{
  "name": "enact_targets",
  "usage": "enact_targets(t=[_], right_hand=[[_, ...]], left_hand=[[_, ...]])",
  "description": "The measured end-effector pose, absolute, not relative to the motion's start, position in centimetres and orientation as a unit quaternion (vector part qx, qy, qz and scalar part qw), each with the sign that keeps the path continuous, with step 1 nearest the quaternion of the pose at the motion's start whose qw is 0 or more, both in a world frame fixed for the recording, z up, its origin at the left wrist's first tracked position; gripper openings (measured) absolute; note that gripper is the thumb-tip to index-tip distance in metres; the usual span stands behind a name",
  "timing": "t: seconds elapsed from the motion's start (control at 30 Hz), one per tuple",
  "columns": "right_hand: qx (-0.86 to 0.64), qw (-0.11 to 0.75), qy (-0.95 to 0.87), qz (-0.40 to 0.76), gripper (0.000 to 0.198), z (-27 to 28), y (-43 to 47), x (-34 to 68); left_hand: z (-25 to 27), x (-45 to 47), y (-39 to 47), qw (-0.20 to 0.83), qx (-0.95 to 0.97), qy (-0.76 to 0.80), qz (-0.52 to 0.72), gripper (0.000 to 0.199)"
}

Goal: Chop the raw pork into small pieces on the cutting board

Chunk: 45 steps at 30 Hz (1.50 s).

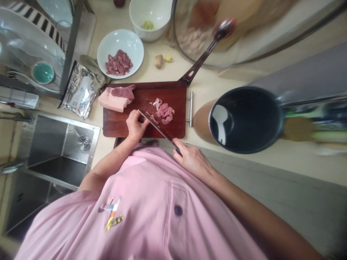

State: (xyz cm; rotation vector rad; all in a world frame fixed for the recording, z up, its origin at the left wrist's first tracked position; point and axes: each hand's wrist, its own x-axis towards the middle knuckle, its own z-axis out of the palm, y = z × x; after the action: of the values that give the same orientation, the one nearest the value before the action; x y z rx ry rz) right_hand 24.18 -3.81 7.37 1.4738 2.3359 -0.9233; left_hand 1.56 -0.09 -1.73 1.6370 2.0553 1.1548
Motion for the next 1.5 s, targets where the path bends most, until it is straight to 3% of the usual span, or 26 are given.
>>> enact_targets(t=[0.2,0.7,0.9,1.27,1.5], right_hand=[[0.504,0.128,0.779,-0.351,0.039,7.9,-3.5,24.5],[0.514,0.089,0.769,-0.368,0.031,7.2,-1.8,21.9],[0.523,0.091,0.731,-0.430,0.024,8.0,-1.2,21.9],[0.523,0.096,0.767,-0.360,0.034,5.4,-1.6,21.7],[0.521,-0.025,0.736,-0.431,0.027,7.7,-0.8,23.4]], left_hand=[[-1.6,1.8,0.0,0.136,0.548,0.714,0.414,0.029],[-1.7,1.6,-0.2,0.170,0.548,0.709,0.411,0.017],[-1.7,1.6,-0.2,0.169,0.548,0.713,0.403,0.017],[-1.8,1.1,-0.6,0.155,0.549,0.705,0.422,0.014],[-0.1,-1.7,-1.5,0.075,0.590,0.695,0.404,0.007]])
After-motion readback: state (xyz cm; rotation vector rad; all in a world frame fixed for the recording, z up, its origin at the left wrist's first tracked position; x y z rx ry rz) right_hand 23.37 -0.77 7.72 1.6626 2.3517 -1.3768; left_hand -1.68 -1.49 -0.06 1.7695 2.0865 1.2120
